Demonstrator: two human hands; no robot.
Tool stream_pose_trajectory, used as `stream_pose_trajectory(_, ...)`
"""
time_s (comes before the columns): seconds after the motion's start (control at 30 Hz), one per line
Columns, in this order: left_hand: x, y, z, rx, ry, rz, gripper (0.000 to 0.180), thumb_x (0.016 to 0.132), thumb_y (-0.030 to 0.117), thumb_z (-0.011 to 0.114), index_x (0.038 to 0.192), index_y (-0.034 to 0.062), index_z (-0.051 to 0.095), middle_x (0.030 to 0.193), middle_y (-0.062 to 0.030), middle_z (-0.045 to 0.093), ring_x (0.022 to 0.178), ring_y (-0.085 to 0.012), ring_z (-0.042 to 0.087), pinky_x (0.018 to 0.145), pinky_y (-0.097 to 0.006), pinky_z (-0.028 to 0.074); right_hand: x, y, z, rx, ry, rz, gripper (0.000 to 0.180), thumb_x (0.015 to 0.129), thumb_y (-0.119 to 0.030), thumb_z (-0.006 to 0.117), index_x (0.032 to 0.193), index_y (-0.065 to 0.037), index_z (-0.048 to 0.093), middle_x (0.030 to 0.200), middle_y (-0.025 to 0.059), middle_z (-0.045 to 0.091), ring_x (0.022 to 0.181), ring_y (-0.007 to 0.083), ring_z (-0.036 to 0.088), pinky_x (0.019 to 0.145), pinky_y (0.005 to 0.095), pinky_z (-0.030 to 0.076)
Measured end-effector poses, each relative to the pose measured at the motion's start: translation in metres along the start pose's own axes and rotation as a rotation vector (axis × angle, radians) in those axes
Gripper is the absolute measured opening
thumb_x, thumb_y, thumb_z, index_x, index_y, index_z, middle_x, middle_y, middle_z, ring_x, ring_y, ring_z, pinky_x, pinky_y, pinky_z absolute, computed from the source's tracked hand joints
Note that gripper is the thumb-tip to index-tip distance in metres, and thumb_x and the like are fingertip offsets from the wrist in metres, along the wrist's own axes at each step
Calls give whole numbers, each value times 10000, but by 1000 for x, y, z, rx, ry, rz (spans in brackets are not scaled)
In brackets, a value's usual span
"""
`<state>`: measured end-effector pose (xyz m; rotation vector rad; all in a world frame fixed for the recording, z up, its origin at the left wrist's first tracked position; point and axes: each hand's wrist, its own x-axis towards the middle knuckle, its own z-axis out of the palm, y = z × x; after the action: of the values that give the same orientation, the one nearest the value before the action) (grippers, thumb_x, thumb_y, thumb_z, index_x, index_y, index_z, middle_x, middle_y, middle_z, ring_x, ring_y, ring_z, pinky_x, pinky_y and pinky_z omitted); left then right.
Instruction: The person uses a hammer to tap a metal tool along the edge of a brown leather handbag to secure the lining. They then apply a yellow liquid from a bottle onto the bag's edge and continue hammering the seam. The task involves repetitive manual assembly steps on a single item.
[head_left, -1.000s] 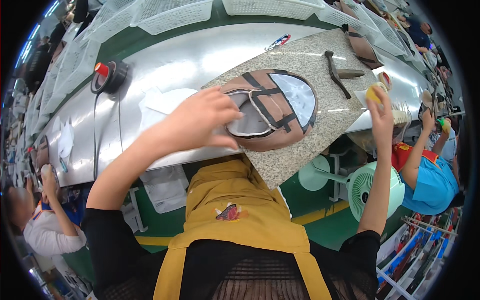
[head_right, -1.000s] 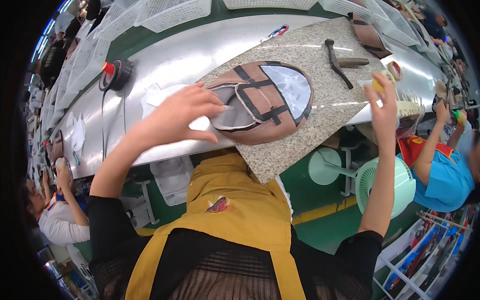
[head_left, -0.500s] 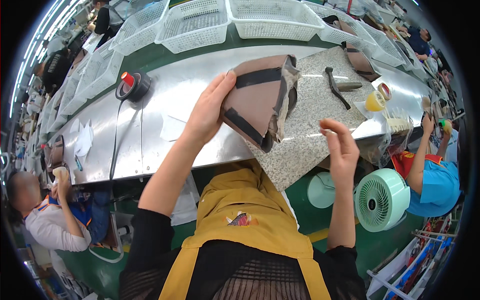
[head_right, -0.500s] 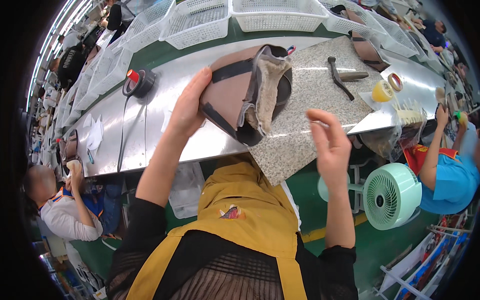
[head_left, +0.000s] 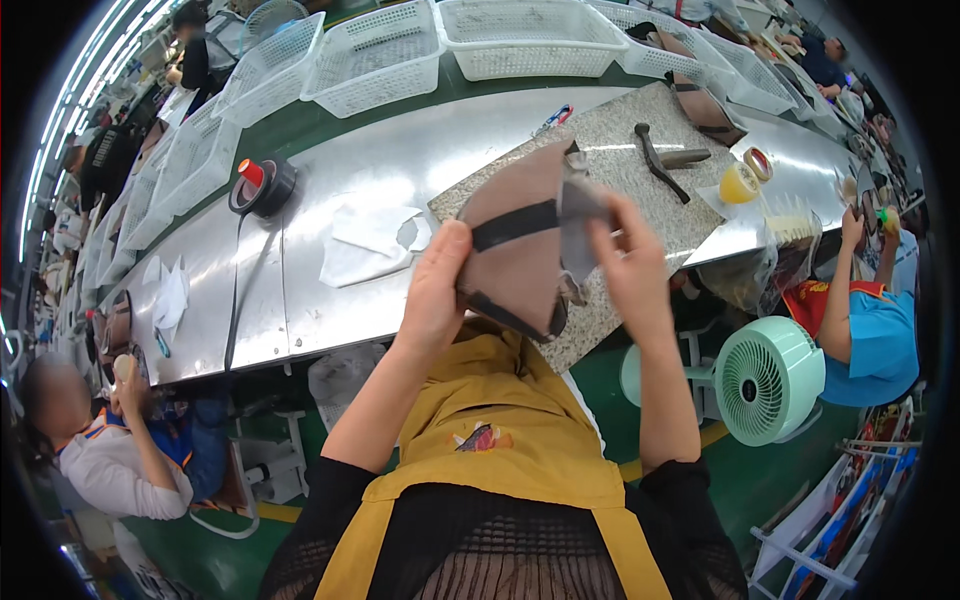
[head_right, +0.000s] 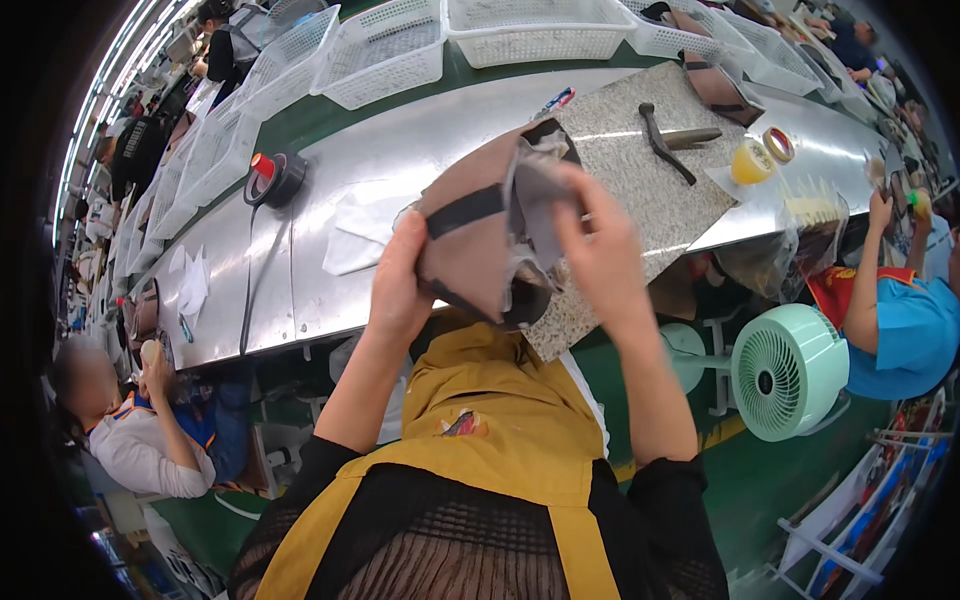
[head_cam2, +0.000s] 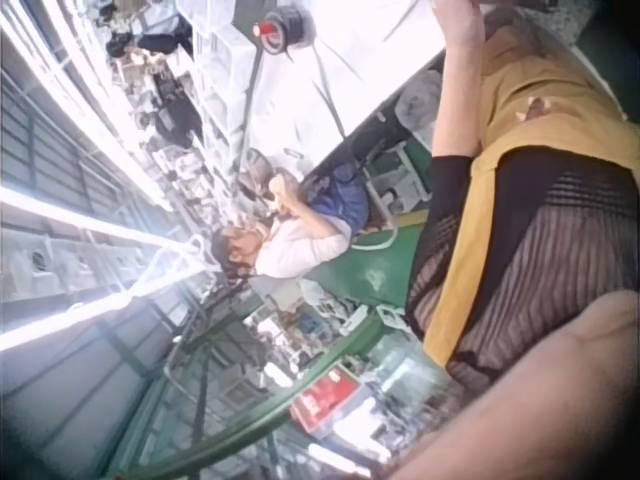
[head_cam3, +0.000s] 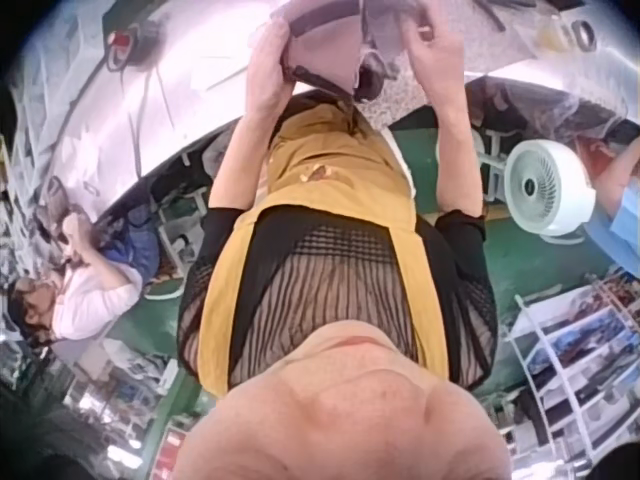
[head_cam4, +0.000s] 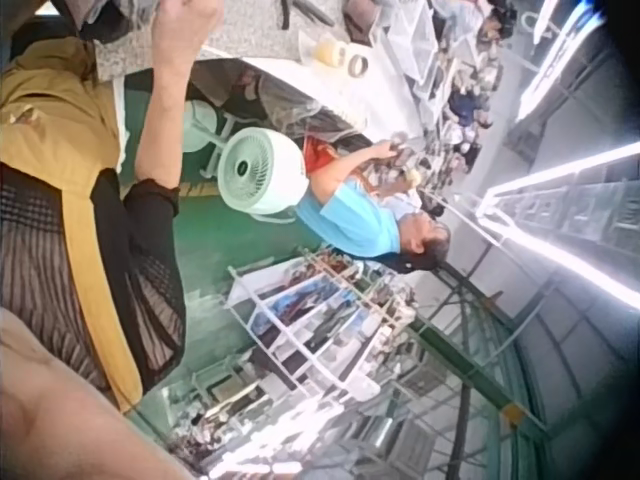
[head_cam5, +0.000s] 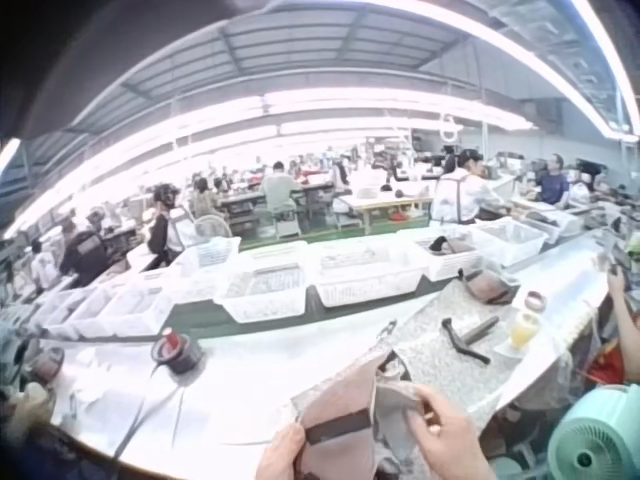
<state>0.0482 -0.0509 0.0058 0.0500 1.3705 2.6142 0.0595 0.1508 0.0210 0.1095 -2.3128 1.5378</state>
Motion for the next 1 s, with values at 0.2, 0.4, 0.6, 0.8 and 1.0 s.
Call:
stream_pose_trajectory(0.2, 5, 3, -25, -167, -133, -29, 431, 1021, 313, 314, 1286, 8, 463, 1244, -113, 564, 1150, -234, 536, 1009, -382, 403, -8, 60, -72, 495, 65, 360, 452, 882, -30, 570, 1318, -21, 451, 1029, 66, 641, 833, 94, 603, 663, 214, 487)
stream_pose_trajectory(0.4, 11, -30, -37, -464, -93, -160, 401, 1016, 297, 323, 1232, 14, 508, 1205, -108, 584, 1146, -245, 531, 1001, -398, 402, -52, 85, -75, 684, 90, 546, 494, 864, -2, 592, 1326, -30, 417, 1061, 60, 612, 733, 66, 562, 594, 201, 476)
stream_pose_trajectory(0.6, 16, -42, -41, -704, -334, -205, 356, 1009, 289, 345, 1183, 41, 534, 1062, -74, 625, 984, -224, 594, 895, -405, 456, -67, 86, -95, 466, 185, 514, 487, 858, -24, 613, 1307, -24, 425, 1068, 67, 611, 771, 64, 576, 619, 176, 484)
stream_pose_trajectory(0.8, 16, -59, -41, -565, -91, -321, 383, 1011, 292, 334, 1233, 27, 500, 1182, -98, 597, 1081, -234, 573, 941, -399, 446, -56, 67, -98, 62, 246, 217, 356, 877, -49, 591, 1219, 0, 507, 1011, 64, 597, 871, 110, 583, 760, 245, 492)
stream_pose_trajectory(1.0, 11, -61, -42, -533, -52, -324, 393, 1013, 293, 327, 1254, 25, 484, 1218, -101, 579, 1115, -236, 555, 956, -396, 436, -46, 15, -33, -332, -106, -136, 291, 809, -88, 665, 1088, -42, 593, 1029, 94, 599, 929, 231, 579, 823, 325, 469)
